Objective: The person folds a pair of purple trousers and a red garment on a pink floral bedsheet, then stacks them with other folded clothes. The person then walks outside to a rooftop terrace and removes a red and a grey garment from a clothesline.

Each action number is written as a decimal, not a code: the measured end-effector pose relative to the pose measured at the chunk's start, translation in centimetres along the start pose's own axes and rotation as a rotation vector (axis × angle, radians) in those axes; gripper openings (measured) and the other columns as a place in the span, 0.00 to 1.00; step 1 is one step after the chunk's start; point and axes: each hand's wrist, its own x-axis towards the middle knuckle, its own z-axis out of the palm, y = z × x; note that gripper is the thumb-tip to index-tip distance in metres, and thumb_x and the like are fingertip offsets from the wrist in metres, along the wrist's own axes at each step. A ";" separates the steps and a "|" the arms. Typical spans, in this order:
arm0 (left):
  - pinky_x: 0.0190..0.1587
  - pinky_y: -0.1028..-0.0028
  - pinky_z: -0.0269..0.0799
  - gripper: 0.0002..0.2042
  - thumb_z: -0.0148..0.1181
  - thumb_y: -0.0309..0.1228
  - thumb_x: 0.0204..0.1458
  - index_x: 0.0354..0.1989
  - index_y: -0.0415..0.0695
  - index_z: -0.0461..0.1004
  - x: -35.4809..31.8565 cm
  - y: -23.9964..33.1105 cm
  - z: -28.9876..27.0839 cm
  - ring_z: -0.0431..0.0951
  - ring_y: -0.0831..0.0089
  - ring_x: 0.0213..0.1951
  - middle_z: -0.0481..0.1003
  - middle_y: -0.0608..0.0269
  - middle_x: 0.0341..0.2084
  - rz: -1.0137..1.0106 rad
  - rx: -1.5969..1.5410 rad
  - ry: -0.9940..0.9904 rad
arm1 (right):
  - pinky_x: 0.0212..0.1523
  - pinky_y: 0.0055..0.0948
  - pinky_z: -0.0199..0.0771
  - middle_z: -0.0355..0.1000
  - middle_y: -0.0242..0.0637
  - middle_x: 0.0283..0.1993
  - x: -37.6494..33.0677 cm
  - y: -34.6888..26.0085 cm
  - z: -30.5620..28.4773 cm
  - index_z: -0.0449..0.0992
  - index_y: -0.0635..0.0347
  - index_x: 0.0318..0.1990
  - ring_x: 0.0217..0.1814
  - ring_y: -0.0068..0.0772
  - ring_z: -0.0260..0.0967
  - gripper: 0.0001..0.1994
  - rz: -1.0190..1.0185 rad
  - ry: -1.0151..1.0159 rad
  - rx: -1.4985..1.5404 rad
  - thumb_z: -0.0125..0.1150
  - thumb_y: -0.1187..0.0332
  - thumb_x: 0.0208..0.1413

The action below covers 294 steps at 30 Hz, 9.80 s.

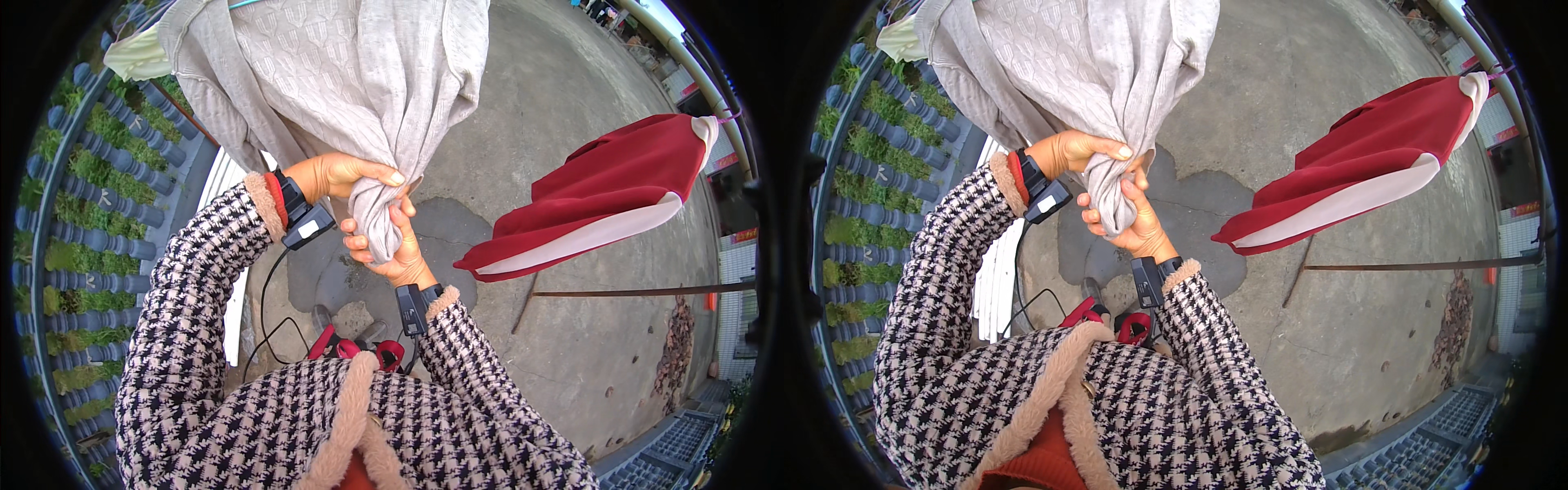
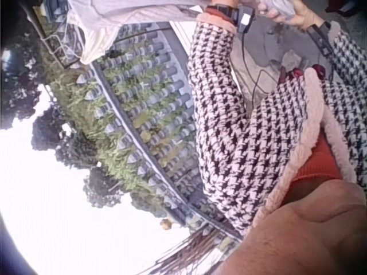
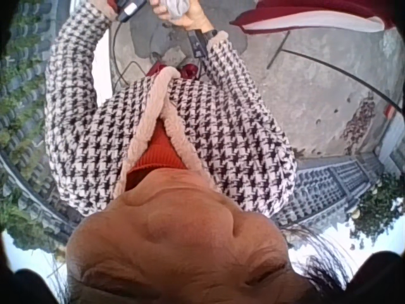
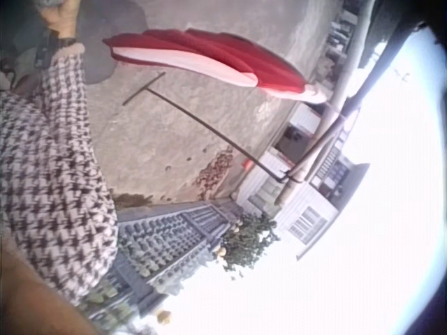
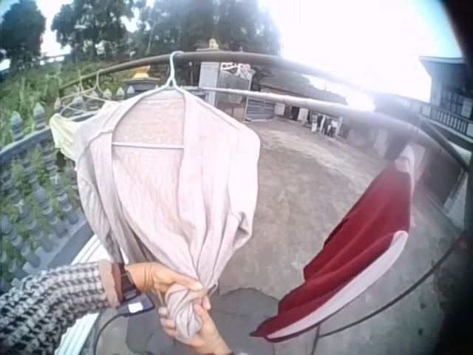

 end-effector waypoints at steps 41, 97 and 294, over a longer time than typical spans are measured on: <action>0.46 0.64 0.67 0.20 0.42 0.44 0.53 0.38 0.40 0.74 5.2 1.5 -8.0 0.75 0.55 0.40 0.76 0.51 0.36 -0.029 1.420 1.191 | 0.50 0.39 0.70 0.72 0.56 0.45 8.8 -8.7 2.3 0.77 0.63 0.42 0.49 0.53 0.70 0.29 0.089 0.939 -2.203 0.58 0.45 0.42; 0.38 0.73 0.71 0.40 0.59 0.31 0.49 0.68 0.50 0.41 -10.5 -4.4 -10.5 0.74 0.72 0.38 0.52 0.54 0.63 0.190 0.538 1.280 | 0.29 0.28 0.74 0.68 0.42 0.46 10.1 -12.1 -14.7 0.59 0.66 0.56 0.33 0.28 0.71 0.25 -0.195 0.655 -2.019 0.57 0.64 0.54; 0.12 0.77 0.38 0.17 0.52 0.39 0.55 0.17 0.53 0.55 -18.8 6.2 -17.4 0.45 0.83 0.09 0.47 0.76 0.07 0.613 0.242 1.339 | 0.32 0.22 0.66 0.70 0.35 0.29 12.5 6.6 -10.7 0.71 0.65 0.35 0.27 0.22 0.64 0.16 -0.434 0.667 -1.255 0.38 0.64 0.62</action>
